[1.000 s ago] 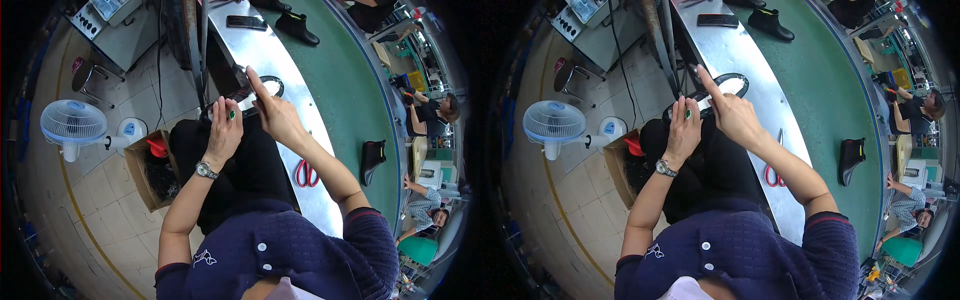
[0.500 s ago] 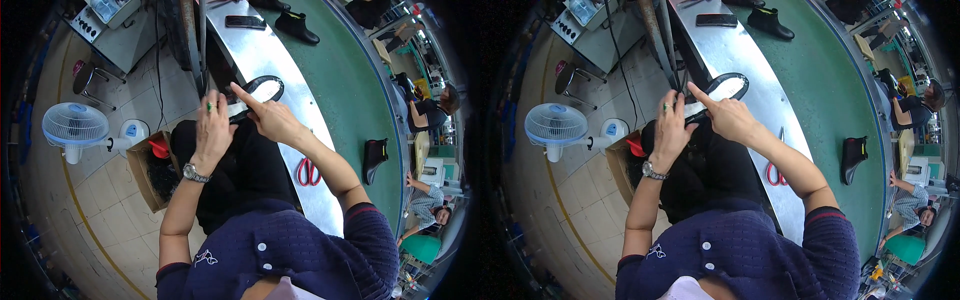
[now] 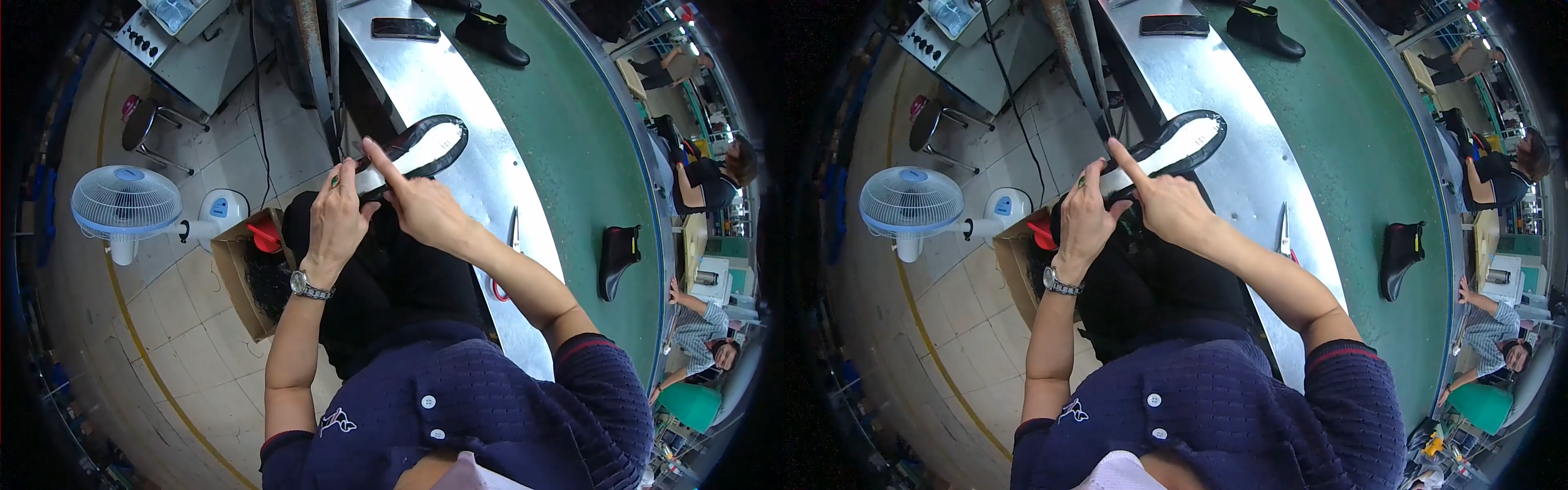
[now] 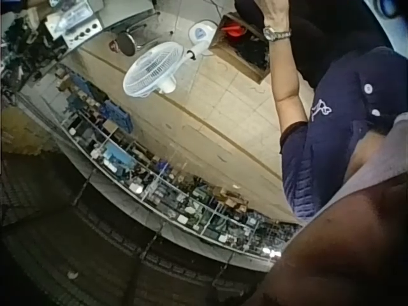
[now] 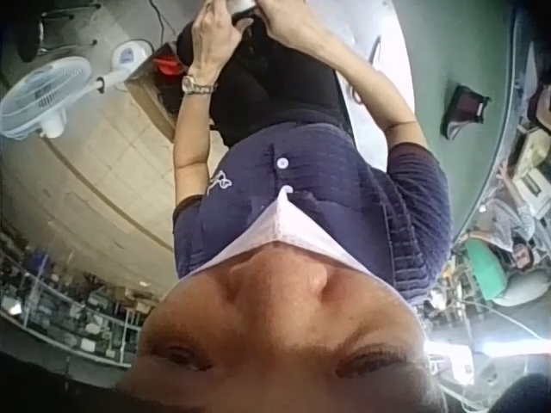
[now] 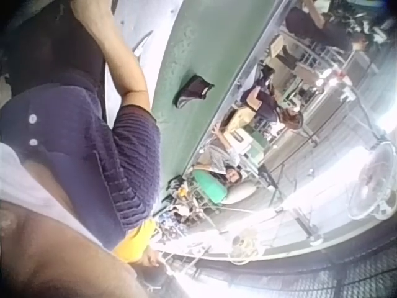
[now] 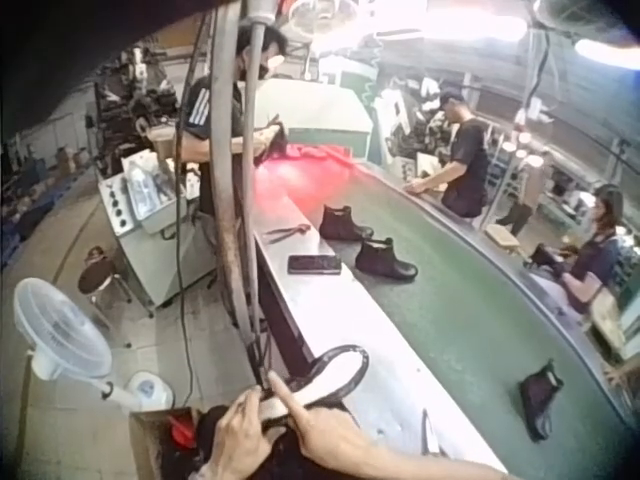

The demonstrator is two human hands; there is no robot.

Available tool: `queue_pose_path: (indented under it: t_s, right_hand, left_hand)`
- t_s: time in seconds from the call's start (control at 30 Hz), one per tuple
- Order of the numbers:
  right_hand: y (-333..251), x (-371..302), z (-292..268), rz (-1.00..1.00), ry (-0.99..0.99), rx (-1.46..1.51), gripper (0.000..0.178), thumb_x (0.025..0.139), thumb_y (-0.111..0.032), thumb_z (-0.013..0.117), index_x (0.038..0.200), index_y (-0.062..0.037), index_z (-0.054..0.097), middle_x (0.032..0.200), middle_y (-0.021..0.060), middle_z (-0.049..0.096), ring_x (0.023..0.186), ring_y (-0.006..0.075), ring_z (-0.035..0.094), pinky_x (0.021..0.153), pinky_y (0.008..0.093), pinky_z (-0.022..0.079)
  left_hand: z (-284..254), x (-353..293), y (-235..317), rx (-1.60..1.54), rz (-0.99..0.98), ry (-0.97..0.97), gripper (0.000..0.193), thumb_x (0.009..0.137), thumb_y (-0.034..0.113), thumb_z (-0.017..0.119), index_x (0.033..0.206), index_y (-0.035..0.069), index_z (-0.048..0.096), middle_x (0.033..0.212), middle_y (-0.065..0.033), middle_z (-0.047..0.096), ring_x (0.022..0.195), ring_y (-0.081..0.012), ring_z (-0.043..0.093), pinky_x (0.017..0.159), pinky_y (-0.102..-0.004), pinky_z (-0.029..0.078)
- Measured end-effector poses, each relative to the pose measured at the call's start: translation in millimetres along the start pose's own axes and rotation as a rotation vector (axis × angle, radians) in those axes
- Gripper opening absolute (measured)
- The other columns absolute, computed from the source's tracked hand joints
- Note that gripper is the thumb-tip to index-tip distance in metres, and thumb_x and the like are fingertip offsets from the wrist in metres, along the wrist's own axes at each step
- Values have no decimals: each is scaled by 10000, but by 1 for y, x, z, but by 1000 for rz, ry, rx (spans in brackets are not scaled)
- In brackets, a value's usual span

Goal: Assemble and trim components of a black boot on an assembly line.

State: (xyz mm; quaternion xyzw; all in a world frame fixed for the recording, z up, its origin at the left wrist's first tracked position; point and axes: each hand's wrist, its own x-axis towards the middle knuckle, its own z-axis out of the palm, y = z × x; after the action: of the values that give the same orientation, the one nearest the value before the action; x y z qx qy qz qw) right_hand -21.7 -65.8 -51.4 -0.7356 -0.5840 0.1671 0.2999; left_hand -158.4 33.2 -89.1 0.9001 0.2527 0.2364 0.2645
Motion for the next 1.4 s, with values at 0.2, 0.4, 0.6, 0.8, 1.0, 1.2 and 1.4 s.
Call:
queue_pose_path:
  t_s: [0.2,0.4,0.6,0.8,1.0,1.2,1.4]
  right_hand:
    - [10,12,-29,58,-202,-175,813,874,-51,560,1531,-250,124,795,202,650,710,400,632,620,499,467]
    - [47,-1,-44,194,-162,-357,909,773,7,580,1531,-251,150,987,191,658,777,381,665,662,474,532]
    - [43,-67,-36,207,-180,137,882,799,-75,617,1527,-232,142,840,226,667,775,424,652,675,502,507]
    - [23,-97,-15,348,-160,251,490,914,-380,575,1271,-54,499,876,254,662,827,443,644,731,503,518]
    - [48,-112,-14,481,-61,441,373,981,-361,451,1103,-36,587,806,209,657,720,399,639,714,467,497]
    - [50,-119,-13,477,-123,1020,224,867,-159,638,1034,-29,566,790,97,678,647,161,652,582,299,479]
    - [41,-117,11,521,-388,1191,456,725,-30,772,1109,-9,526,828,84,674,669,122,649,574,266,515]
  left_hand:
    - [-18,4,-8,-61,-25,-125,671,675,41,795,1248,-3,450,1157,-207,607,1092,-389,584,904,-424,495]
    - [-14,-15,-9,-191,-14,-23,1040,708,23,780,1521,58,131,1548,-168,262,1433,-345,226,1160,-410,239]
    - [17,-72,-17,-1545,-918,-346,790,914,237,661,1516,65,179,1524,-116,290,1348,-306,358,1107,-440,318]
    - [9,-73,-12,-1493,-1138,-399,520,890,311,632,1314,29,526,1245,-114,602,1113,-277,588,1005,-418,446]
    - [25,-100,-93,-1236,-1096,-612,559,925,467,533,1307,60,517,1286,-178,537,1114,-310,569,949,-464,455]
    - [33,-163,-277,-1111,-894,-723,509,966,469,440,1265,67,528,1332,-253,450,1119,-367,535,890,-543,449]
    - [53,-113,-41,-1419,-589,-720,586,929,428,513,1365,44,436,1366,-163,458,1205,-300,500,1016,-454,376]
